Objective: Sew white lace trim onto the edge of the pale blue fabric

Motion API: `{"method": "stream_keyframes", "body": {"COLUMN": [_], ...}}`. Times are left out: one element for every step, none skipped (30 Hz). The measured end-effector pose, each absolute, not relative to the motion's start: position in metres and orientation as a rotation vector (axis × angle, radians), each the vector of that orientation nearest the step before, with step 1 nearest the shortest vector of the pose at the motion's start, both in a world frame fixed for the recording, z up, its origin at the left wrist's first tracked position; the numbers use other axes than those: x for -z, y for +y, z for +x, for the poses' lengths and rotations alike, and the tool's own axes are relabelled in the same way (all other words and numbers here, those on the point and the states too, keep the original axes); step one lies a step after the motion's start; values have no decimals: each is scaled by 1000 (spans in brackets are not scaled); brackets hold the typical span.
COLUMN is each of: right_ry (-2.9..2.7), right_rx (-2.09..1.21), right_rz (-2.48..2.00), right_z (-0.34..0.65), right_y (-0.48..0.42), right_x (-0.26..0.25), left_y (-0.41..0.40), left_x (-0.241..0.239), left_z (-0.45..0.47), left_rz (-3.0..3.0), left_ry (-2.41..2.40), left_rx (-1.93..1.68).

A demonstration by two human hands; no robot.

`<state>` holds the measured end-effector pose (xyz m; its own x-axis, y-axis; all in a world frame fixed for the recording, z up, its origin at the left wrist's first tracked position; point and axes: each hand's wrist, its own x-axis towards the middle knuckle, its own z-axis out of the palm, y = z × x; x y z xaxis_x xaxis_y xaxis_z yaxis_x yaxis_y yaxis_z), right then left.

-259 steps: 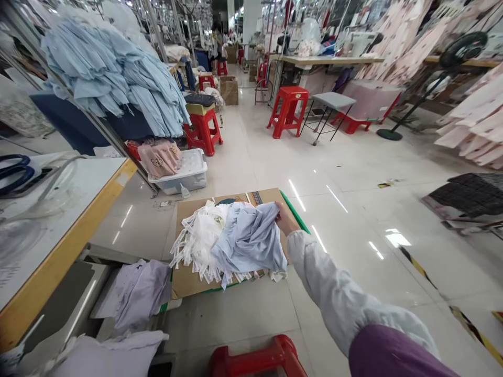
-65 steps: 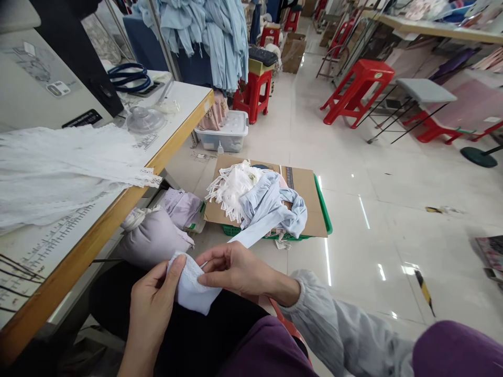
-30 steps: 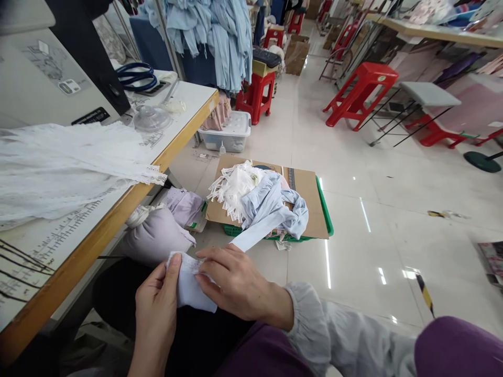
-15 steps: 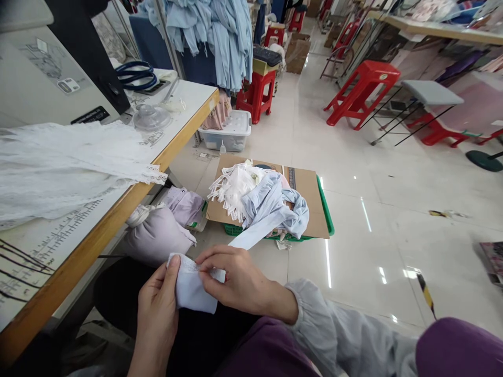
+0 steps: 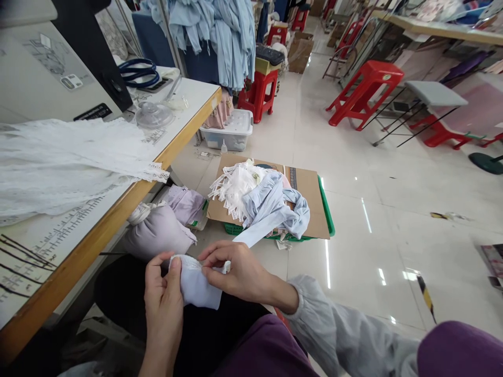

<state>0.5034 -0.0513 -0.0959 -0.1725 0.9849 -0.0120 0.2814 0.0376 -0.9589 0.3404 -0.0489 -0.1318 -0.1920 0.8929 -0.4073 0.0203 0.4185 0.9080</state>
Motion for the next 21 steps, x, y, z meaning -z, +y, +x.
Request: {"method": "stream_keyframes", "body": {"right_ry": [-1557, -1557, -1559, -1562, -1565, -1567, -1567, -1565, -1560, -1552, -1543, -1534, -1524, -1516, -1506, -1496, -1485, -1474, -1461, -1449, -1438], "right_rx": [-1192, -1206, -1219, -1231, -1241, -1251, -1259, -1266, -1273, -1278, -1284, -1290, -1296, -1303, -1308, -1312, -1313, -1313, -1314, -1318, -1324], "right_rz": [-1326, -1330, -1334, -1337, -1341, -1345, -1350, -1357, -1363, -1369, -1375, -1376, -1375, -1370, -1364, -1357, -1350, -1343, -1335, -1326, -1317], "right_z": [504, 505, 505, 506, 506, 507, 507, 507, 507, 508, 508, 508, 508, 509, 509, 509, 510, 510, 510, 510, 510], "right_y": [-51, -50, -49, -49, -48, -48, -47, -47, -47, -47, -47, -47, -47, -48, -48, -48, -49, -49, -49, -50, -50], "right_x": [96, 96, 96, 96, 96, 96, 97, 97, 97, 97, 98, 98, 98, 98, 98, 98, 99, 99, 100, 100, 100], "left_y": [-49, -49, -49, -48, -48, -48, -49, -50, -51, -53, -54, -56, -57, -58, -59, -60, -60, -60, -60, -60, -60], "left_x": [132, 132, 132, 132, 132, 132, 131, 130, 129, 128, 126, 123, 121, 118, 116, 113, 111, 110, 109, 108, 108], "left_z": [339, 338, 337, 335, 334, 332, 331, 331, 331, 331, 333, 334, 336, 338, 340, 341, 343, 344, 345, 345, 345], "left_rz": [858, 884, 911, 937, 956, 965, 963, 948, 926, 899, 873, 850, 830, 812, 794, 775, 756, 737, 719, 703, 689], "left_ry": [1574, 1581, 1579, 1568, 1548, 1525, 1502, 1483, 1469, 1457, 1447, 1439, 1430, 1422, 1414, 1404, 1393, 1384, 1377, 1372, 1366], "left_rx": [-980, -979, -976, -969, -955, -938, -919, -900, -882, -868, -859, -855, -855, -862, -871, -880, -887, -892, -896, -900, -905]}}
